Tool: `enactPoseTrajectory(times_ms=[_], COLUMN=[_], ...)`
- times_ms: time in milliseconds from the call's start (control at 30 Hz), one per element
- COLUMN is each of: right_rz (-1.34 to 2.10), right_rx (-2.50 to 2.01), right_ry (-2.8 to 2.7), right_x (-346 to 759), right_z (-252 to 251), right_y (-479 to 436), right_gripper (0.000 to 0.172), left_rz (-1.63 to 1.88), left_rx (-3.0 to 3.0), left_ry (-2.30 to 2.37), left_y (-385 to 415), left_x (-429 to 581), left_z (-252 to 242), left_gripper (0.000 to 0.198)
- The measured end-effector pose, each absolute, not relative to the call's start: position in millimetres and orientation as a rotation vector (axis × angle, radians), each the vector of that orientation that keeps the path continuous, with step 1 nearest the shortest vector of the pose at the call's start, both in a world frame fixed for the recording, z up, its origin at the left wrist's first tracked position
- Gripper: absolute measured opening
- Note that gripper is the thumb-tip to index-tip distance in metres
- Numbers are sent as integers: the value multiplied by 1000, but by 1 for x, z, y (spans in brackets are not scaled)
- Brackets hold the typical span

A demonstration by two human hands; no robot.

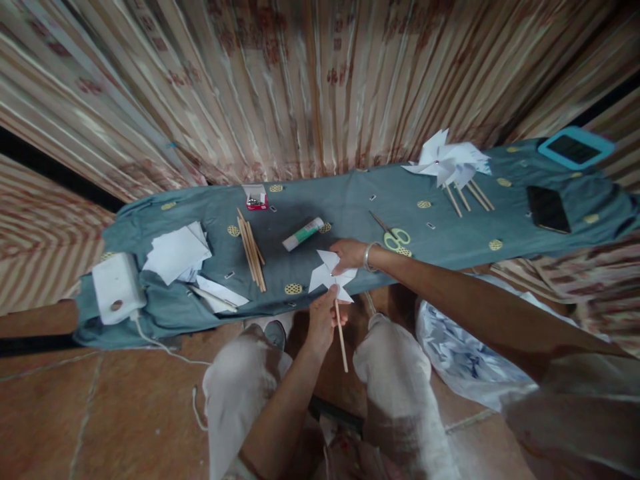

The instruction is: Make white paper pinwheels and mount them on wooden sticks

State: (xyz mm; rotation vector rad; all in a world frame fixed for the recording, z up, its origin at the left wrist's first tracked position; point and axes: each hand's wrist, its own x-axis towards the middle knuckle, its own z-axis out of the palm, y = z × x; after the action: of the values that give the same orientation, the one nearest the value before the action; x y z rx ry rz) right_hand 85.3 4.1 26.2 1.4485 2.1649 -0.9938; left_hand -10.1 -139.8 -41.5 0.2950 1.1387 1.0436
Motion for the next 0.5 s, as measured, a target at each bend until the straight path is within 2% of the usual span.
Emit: enactPoseTrajectory(times_ms=[267,500], right_rz=[-1082,-1094], right_rx=[1443,1458], right_ry=[2164,2156], right_x=[87,86], right_z=[22,21], right_y=[6,6], right_gripper=[28,26], left_rz=[1014,988], left_rx=[310,386], left_ry=[1075,1106], left_y=[-182,-185], left_x=[-16,-15], left_z=[-34,-36], left_gripper=[49,48])
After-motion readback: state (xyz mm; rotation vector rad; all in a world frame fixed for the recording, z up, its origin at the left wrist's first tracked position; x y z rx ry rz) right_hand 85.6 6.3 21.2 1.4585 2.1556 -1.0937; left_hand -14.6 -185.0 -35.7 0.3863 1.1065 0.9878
